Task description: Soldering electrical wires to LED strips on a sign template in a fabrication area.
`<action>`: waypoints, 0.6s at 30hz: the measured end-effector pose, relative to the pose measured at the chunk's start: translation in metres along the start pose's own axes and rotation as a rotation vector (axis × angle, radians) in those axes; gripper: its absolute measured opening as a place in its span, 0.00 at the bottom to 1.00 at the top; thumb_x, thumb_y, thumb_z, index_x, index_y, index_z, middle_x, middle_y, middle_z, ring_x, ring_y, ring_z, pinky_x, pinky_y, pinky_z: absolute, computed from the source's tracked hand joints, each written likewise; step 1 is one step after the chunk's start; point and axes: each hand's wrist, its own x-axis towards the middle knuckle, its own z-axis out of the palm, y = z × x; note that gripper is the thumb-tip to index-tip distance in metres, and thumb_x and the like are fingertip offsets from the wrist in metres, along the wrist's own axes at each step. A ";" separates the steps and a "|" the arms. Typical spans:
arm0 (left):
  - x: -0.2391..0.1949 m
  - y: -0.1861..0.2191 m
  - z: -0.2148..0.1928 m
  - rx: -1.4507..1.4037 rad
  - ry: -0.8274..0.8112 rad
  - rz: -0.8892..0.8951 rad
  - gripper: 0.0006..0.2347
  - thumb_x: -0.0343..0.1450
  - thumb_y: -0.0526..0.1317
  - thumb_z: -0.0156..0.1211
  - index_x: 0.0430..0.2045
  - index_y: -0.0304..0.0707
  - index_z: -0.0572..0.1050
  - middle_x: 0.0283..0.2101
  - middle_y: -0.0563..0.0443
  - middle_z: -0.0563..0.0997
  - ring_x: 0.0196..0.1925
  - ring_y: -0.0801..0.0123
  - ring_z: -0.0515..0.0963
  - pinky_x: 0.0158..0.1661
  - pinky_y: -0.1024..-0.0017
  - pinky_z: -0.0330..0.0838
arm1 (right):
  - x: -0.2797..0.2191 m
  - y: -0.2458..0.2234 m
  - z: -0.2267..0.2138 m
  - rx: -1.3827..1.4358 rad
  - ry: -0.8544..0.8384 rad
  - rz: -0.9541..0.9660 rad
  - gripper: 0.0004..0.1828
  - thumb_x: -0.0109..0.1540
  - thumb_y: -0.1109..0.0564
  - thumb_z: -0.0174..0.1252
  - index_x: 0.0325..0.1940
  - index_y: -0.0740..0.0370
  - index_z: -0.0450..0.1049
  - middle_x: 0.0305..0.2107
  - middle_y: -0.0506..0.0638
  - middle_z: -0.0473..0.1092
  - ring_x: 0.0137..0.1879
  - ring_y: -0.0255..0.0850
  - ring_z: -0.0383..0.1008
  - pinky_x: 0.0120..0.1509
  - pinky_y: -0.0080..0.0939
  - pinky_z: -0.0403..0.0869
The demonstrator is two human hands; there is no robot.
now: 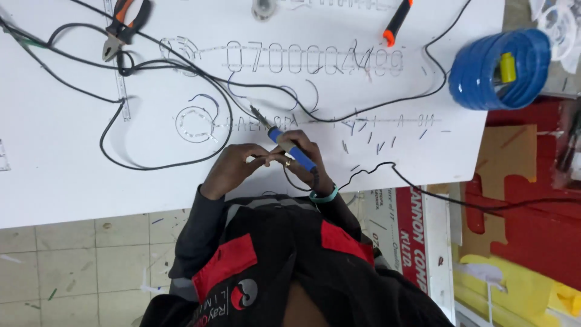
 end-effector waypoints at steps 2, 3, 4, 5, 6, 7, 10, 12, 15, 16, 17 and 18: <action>0.016 -0.002 0.026 -0.006 0.094 -0.092 0.06 0.83 0.36 0.65 0.46 0.44 0.88 0.44 0.45 0.92 0.52 0.53 0.89 0.53 0.53 0.80 | -0.002 0.007 -0.018 -0.058 0.020 -0.025 0.22 0.63 0.71 0.76 0.56 0.68 0.72 0.36 0.60 0.86 0.40 0.42 0.86 0.53 0.48 0.82; 0.025 -0.002 0.036 -0.016 0.183 -0.192 0.05 0.81 0.36 0.68 0.45 0.47 0.90 0.43 0.47 0.92 0.50 0.56 0.89 0.51 0.58 0.79 | -0.002 0.011 -0.026 -0.111 0.045 -0.038 0.19 0.65 0.70 0.75 0.55 0.67 0.74 0.36 0.59 0.86 0.42 0.45 0.88 0.54 0.49 0.83; 0.036 -0.004 0.043 -0.003 0.183 -0.181 0.05 0.81 0.36 0.68 0.45 0.47 0.90 0.43 0.47 0.92 0.50 0.56 0.89 0.51 0.58 0.79 | 0.000 0.019 -0.036 -0.110 0.053 -0.053 0.19 0.65 0.70 0.75 0.55 0.67 0.74 0.36 0.59 0.86 0.42 0.45 0.88 0.54 0.49 0.83; 0.043 -0.006 0.053 -0.042 0.235 -0.209 0.04 0.79 0.38 0.72 0.43 0.49 0.91 0.42 0.48 0.93 0.48 0.59 0.89 0.51 0.62 0.78 | -0.002 0.026 -0.045 -0.223 0.084 -0.085 0.19 0.65 0.68 0.76 0.53 0.65 0.74 0.35 0.58 0.86 0.40 0.49 0.89 0.52 0.50 0.84; 0.049 -0.010 0.062 -0.081 0.287 -0.236 0.03 0.77 0.39 0.76 0.41 0.51 0.92 0.41 0.49 0.93 0.46 0.62 0.88 0.51 0.67 0.77 | -0.005 0.034 -0.054 -0.337 0.115 -0.117 0.18 0.64 0.67 0.77 0.52 0.63 0.74 0.33 0.57 0.86 0.38 0.53 0.89 0.49 0.50 0.85; 0.053 -0.003 0.069 -0.080 0.288 -0.239 0.03 0.77 0.39 0.76 0.41 0.51 0.92 0.41 0.49 0.93 0.46 0.62 0.88 0.51 0.67 0.77 | -0.009 0.036 -0.059 -0.334 0.114 -0.116 0.18 0.64 0.67 0.77 0.52 0.63 0.74 0.33 0.57 0.86 0.38 0.53 0.89 0.49 0.50 0.85; 0.077 0.003 0.086 -0.106 0.336 -0.288 0.02 0.75 0.40 0.78 0.38 0.53 0.92 0.36 0.52 0.90 0.35 0.75 0.76 0.37 0.73 0.72 | -0.009 0.044 -0.083 -0.280 0.171 -0.149 0.17 0.64 0.67 0.77 0.51 0.62 0.75 0.35 0.56 0.86 0.40 0.54 0.89 0.50 0.53 0.86; 0.084 -0.012 0.099 -0.009 0.402 -0.166 0.03 0.74 0.41 0.81 0.34 0.47 0.91 0.36 0.46 0.89 0.42 0.60 0.84 0.43 0.65 0.76 | -0.015 0.044 -0.094 -0.295 0.217 -0.208 0.17 0.61 0.68 0.79 0.47 0.64 0.77 0.36 0.54 0.85 0.41 0.52 0.88 0.51 0.50 0.85; 0.097 0.014 0.111 0.092 0.377 -0.138 0.02 0.78 0.38 0.74 0.38 0.42 0.88 0.36 0.41 0.84 0.44 0.54 0.83 0.41 0.57 0.78 | -0.016 0.053 -0.114 -0.226 0.213 -0.114 0.15 0.66 0.66 0.76 0.50 0.63 0.74 0.37 0.56 0.86 0.41 0.50 0.89 0.52 0.51 0.84; 0.095 0.020 0.115 0.101 0.372 -0.138 0.02 0.78 0.38 0.74 0.38 0.42 0.88 0.36 0.41 0.84 0.44 0.54 0.83 0.41 0.57 0.78 | -0.020 0.050 -0.113 -0.222 0.222 -0.115 0.15 0.66 0.66 0.76 0.50 0.63 0.74 0.37 0.56 0.86 0.41 0.50 0.89 0.52 0.51 0.84; 0.100 0.026 0.118 0.171 0.332 -0.118 0.04 0.78 0.38 0.74 0.39 0.38 0.87 0.37 0.38 0.84 0.45 0.50 0.84 0.42 0.55 0.79 | -0.020 0.047 -0.117 -0.280 0.239 -0.103 0.15 0.66 0.65 0.76 0.50 0.63 0.76 0.36 0.56 0.86 0.40 0.53 0.89 0.49 0.51 0.85; 0.105 0.031 0.122 0.241 0.292 -0.098 0.06 0.79 0.38 0.73 0.40 0.34 0.86 0.38 0.35 0.84 0.47 0.45 0.85 0.42 0.53 0.79 | -0.020 0.045 -0.121 -0.337 0.256 -0.090 0.14 0.66 0.63 0.76 0.49 0.64 0.77 0.35 0.57 0.85 0.39 0.56 0.89 0.47 0.51 0.85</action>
